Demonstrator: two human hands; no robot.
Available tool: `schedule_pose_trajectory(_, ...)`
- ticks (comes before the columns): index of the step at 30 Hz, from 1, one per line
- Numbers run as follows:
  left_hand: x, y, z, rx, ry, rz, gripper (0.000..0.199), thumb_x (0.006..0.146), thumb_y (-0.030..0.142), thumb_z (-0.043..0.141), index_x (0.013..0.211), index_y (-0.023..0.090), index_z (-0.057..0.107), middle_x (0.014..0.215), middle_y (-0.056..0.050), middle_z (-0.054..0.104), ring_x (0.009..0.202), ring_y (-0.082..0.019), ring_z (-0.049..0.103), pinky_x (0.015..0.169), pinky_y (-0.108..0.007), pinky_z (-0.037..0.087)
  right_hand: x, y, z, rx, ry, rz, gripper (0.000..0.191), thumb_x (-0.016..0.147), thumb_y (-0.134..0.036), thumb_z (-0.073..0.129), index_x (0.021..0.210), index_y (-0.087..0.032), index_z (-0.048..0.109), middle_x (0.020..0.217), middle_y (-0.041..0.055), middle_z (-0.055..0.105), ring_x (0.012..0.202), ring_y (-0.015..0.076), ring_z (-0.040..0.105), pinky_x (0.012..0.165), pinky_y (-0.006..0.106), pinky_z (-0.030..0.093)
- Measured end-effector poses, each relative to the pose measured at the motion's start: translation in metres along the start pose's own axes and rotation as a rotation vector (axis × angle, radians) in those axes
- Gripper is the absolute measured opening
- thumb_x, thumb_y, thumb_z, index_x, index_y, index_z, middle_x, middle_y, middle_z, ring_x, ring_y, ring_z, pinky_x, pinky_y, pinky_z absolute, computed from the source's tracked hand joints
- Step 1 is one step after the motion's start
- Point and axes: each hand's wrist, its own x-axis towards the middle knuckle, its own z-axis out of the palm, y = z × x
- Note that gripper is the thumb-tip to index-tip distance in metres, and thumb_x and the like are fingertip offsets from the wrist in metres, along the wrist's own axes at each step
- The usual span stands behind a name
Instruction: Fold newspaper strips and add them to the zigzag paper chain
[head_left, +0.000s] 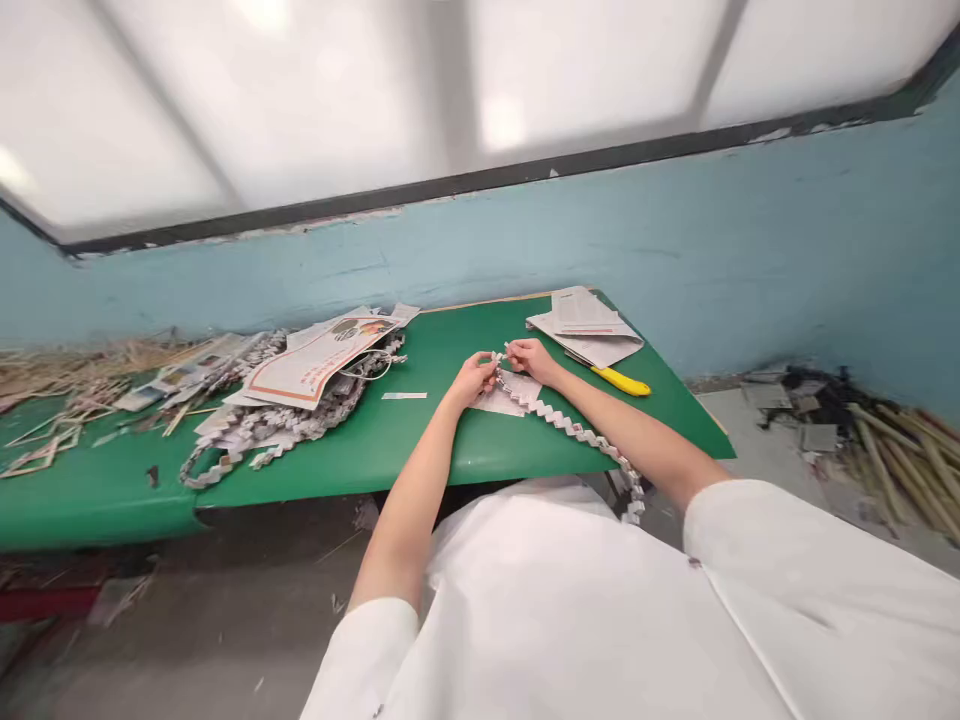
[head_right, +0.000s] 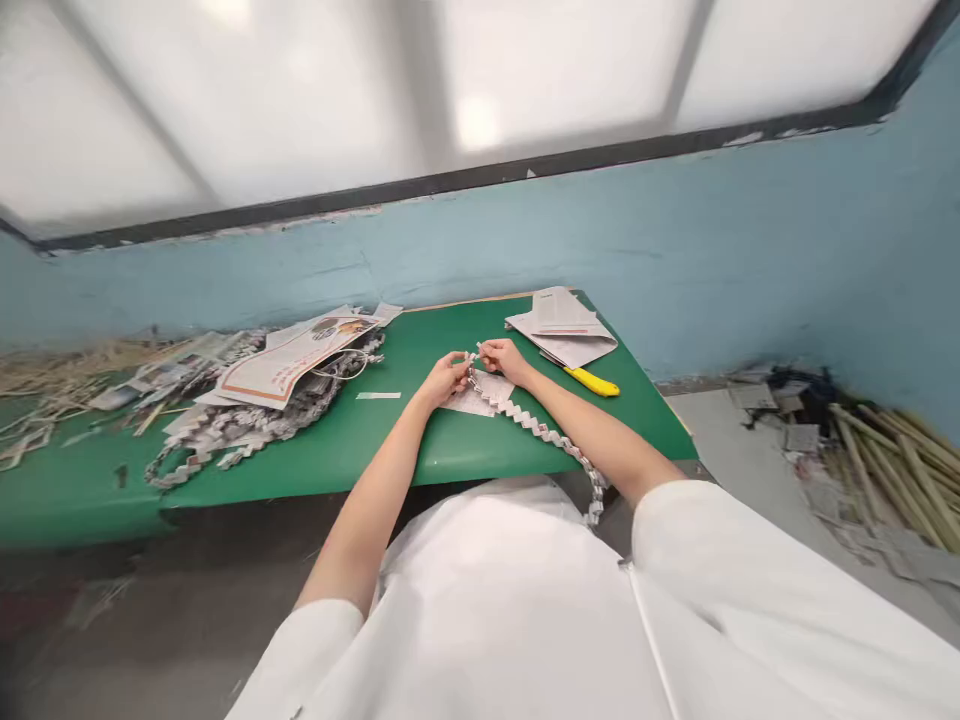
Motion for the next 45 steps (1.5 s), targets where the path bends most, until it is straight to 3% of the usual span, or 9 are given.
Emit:
schedule_pose_trajectory(21, -0.006, 0.005, 0.001, 0.012, -0.048, 0.023, 0.043, 0.082, 0.035, 0.087, 0.107, 0.018, 0.057, 0.07, 0.002, 0.062, 0.047, -0.006, 0.049, 0.042, -0.017, 0.031, -0.009, -0.011, 0.008, -0.082, -0.055, -0.014, 0.048, 0.079, -0.061, 0.083, 0.072, -0.018, 0.062, 0.061, -0.0012, 0.053, 0.052, 0.0101, 0.041, 0.05, 0.026, 0.03)
schedule_pose_trajectory(33, -0.006, 0.005, 0.003, -0.001, -0.038, 0.037, 0.041, 0.083, 0.036, 0.086, 0.103, 0.019, 0.054, 0.071, 0.002, 0.062, 0.047, -0.006, 0.05, 0.042, -0.018, 0.032, -0.012, -0.014, 0.015, -0.356, 0.045, -0.172, 0.052, 0.086, -0.068, 0.071, 0.071, -0.02, 0.06, 0.063, 0.0001, 0.056, 0.055, 0.0131, 0.046, 0.054, 0.029, 0.038)
schedule_pose_trajectory(39, -0.007, 0.006, 0.003, 0.015, -0.064, 0.054, 0.04, 0.082, 0.036, 0.087, 0.102, 0.019, 0.058, 0.07, 0.003, 0.06, 0.047, -0.006, 0.05, 0.042, -0.017, 0.032, -0.011, -0.013, 0.016, -0.409, 0.033, -0.179, 0.047, 0.09, -0.063, 0.067, 0.073, -0.02, 0.06, 0.063, -0.0004, 0.056, 0.055, 0.0136, 0.047, 0.054, 0.029, 0.039)
schedule_pose_trajectory(45, -0.001, 0.002, 0.001, -0.004, 0.001, 0.054, 0.04, 0.08, 0.035, 0.089, 0.101, 0.018, 0.058, 0.071, 0.002, 0.061, 0.048, -0.006, 0.05, 0.043, -0.017, 0.033, -0.009, -0.009, 0.017, -0.478, 0.114, -0.214, 0.041, 0.092, -0.059, 0.063, 0.077, -0.02, 0.063, 0.066, 0.0001, 0.06, 0.057, 0.0148, 0.05, 0.056, 0.03, 0.042)
